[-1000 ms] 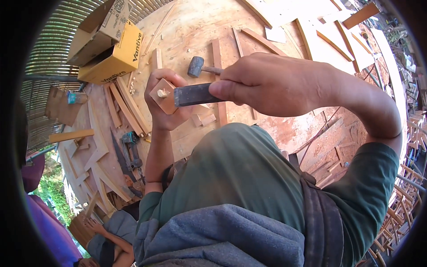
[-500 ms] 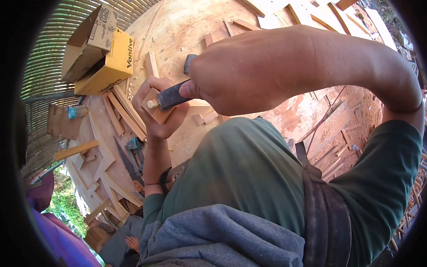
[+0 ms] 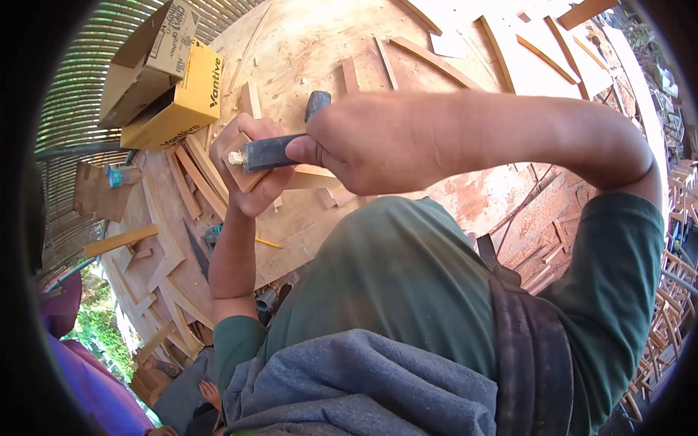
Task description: The recorder carves a piece of wood with a chisel and mallet, then sharpens the chisel blade using a sharpening plate and paper.
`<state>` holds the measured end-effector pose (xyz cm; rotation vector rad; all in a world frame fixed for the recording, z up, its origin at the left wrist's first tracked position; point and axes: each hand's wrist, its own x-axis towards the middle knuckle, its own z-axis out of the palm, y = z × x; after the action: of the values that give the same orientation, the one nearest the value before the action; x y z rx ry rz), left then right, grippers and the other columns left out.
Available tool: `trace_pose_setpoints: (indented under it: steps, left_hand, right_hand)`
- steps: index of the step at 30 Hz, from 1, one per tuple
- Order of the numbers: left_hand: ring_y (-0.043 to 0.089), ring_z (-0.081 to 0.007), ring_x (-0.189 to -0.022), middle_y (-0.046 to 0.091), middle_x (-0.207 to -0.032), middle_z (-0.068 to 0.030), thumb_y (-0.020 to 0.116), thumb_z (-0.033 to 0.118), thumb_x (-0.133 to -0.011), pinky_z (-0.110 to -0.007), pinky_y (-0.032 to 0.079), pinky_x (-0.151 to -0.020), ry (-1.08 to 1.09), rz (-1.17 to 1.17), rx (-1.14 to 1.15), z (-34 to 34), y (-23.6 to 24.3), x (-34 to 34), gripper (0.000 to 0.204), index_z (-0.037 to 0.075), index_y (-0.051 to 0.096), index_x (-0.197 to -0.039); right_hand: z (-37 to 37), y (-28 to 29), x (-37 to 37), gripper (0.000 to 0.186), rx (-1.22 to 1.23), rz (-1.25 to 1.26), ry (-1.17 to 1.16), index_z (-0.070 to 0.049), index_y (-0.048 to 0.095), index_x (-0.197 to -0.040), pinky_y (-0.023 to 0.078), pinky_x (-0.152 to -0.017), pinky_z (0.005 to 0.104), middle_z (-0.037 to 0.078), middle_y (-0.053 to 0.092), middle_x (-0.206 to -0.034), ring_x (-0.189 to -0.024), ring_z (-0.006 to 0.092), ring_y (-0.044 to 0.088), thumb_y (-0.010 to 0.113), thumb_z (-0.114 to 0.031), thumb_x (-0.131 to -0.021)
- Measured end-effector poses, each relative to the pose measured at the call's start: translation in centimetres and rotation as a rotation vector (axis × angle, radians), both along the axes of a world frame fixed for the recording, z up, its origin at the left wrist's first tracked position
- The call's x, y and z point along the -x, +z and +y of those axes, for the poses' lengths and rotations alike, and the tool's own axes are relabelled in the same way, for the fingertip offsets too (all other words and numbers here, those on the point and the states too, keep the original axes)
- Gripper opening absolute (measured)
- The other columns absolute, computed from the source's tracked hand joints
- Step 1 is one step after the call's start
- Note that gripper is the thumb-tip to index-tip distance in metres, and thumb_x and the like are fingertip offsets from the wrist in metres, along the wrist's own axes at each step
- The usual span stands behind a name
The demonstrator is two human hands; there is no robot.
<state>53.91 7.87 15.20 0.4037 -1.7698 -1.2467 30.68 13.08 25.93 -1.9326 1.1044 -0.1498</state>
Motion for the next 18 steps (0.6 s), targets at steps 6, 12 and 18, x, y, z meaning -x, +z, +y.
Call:
trace_pose_setpoints:
  steps: [6, 12, 18]
  left_hand:
    - [0.058, -0.0133, -0.066, 0.062, -0.077, -0.0069, 0.075, 0.005, -0.071, -0.027, 0.046, -0.060, -0.022, -0.121, 0.052, 0.3, 0.5, 0.4, 0.024, 0.001, 0.057, -0.087]
    - [0.059, -0.0149, -0.068, 0.060, -0.080, -0.0068, 0.079, 0.005, -0.069, -0.029, 0.048, -0.060, 0.019, -0.011, 0.085, -0.4, 0.1, 0.8, 0.028, -0.001, 0.060, -0.088]
    - [0.059, -0.0153, -0.064, 0.060, -0.081, -0.0080, 0.080, 0.002, -0.068, -0.029, 0.048, -0.057, -0.039, -0.093, 0.169, 0.4, 0.6, 0.3, 0.034, -0.003, 0.059, -0.094]
  right_hand:
    - [-0.4, 2.8, 0.6, 0.050, 0.026, 0.250, 0.098, 0.002, 0.063, -0.095, 0.047, -0.062, 0.0498, 0.021, 0.056, -0.064, -0.065, 0.0428, 0.060, 0.041, -0.039, -0.112]
    - [0.7, 0.0, -0.5, 0.050, -0.145, -0.059, -0.086, 0.003, 0.060, -0.091, 0.047, -0.060, 0.0469, 0.020, 0.056, -0.063, -0.061, 0.0397, 0.059, 0.042, -0.039, -0.112]
    - [0.4, 0.6, 0.8, 0.051, -0.134, -0.061, -0.022, 0.002, 0.061, -0.090, 0.046, -0.059, 0.0446, 0.018, 0.055, -0.063, -0.061, 0.0375, 0.058, 0.043, -0.041, -0.112]
